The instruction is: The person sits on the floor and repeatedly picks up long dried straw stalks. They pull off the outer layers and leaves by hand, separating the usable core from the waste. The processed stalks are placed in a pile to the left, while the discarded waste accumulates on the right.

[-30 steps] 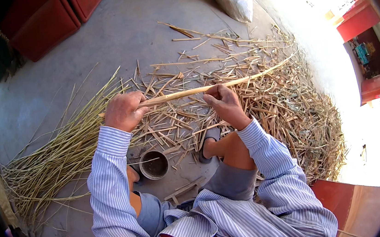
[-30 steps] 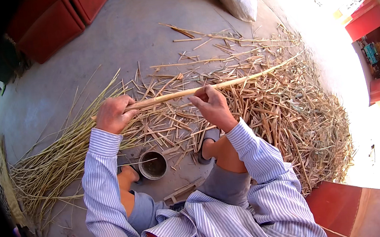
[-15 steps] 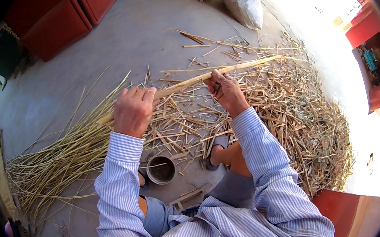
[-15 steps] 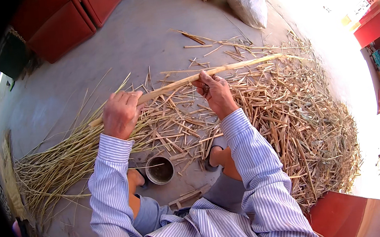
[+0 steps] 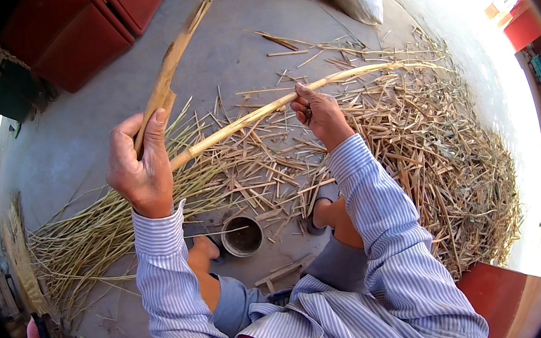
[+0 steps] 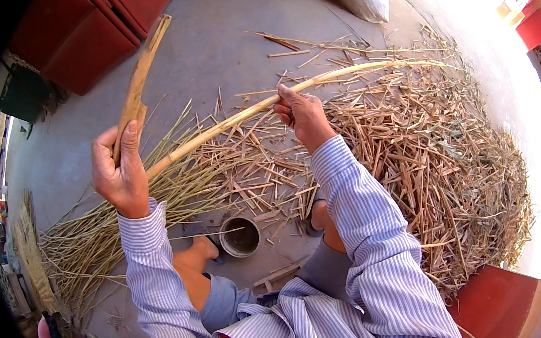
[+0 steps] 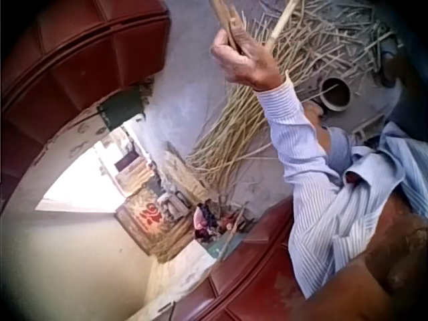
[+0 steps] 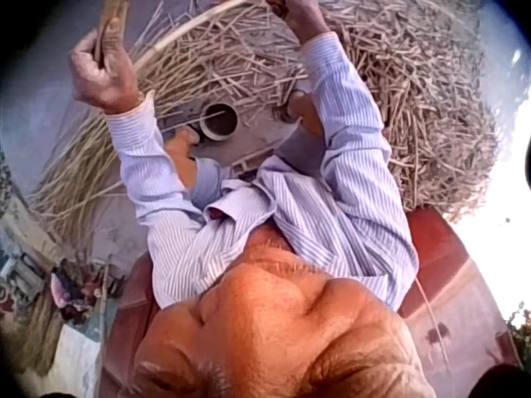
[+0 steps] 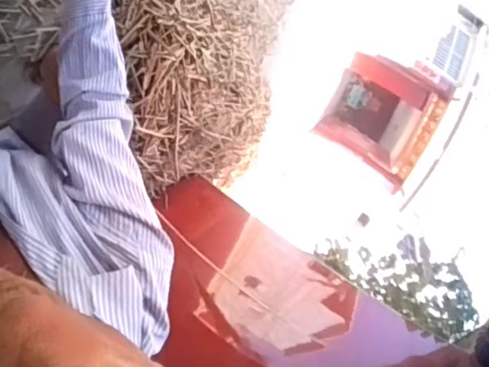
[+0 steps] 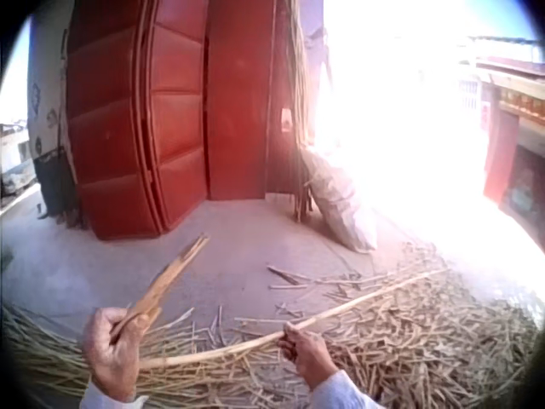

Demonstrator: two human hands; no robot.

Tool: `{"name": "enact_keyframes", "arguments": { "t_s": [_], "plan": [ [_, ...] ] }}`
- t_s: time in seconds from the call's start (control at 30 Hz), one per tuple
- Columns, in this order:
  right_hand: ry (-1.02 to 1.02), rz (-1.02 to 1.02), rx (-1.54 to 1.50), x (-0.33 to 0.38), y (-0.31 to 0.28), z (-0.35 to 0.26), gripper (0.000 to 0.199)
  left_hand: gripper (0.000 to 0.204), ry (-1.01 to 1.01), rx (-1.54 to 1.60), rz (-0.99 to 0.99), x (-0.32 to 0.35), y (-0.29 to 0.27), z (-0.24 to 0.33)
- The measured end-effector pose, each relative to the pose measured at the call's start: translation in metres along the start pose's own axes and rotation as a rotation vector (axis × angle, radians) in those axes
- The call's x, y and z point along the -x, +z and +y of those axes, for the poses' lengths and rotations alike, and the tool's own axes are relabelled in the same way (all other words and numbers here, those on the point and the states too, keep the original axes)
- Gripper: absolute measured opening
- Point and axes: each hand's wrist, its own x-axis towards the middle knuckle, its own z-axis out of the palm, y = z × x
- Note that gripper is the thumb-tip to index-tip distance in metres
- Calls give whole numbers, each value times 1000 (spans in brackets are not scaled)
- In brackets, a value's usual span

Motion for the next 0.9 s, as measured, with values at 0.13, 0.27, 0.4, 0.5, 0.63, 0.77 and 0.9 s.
{"name": "enact_keyframes", "arguments": {
  "t_s": [0.13, 0.27, 0.4, 0.5, 0.63, 0.77, 0.9],
  "plan": [
    [-46, -48, -9, -6, -6, 3, 19, 48, 540, -698, -87, -12, 14, -1],
    [-60, -136, -54, 1, 10, 15, 17, 41, 645, -459, -443, 17, 50, -21],
    [-6, -196, -116, 23, 18, 9, 19, 28, 604, -350, -533, 23, 62, -36],
    [-52, -105, -276, -3, -13, -6, 19, 24, 496, -260, -582, 12, 48, -34],
    [-136, 160, -416, -19, -61, -33, 20, 22, 315, -219, -644, -1, 22, -46],
    [-164, 185, -373, -24, -83, -38, 19, 20, 230, -223, -660, -15, 0, -58],
    [-120, 1, -254, -4, -42, -19, 17, 30, 473, -243, -596, 2, 30, -42]
  ]
}}
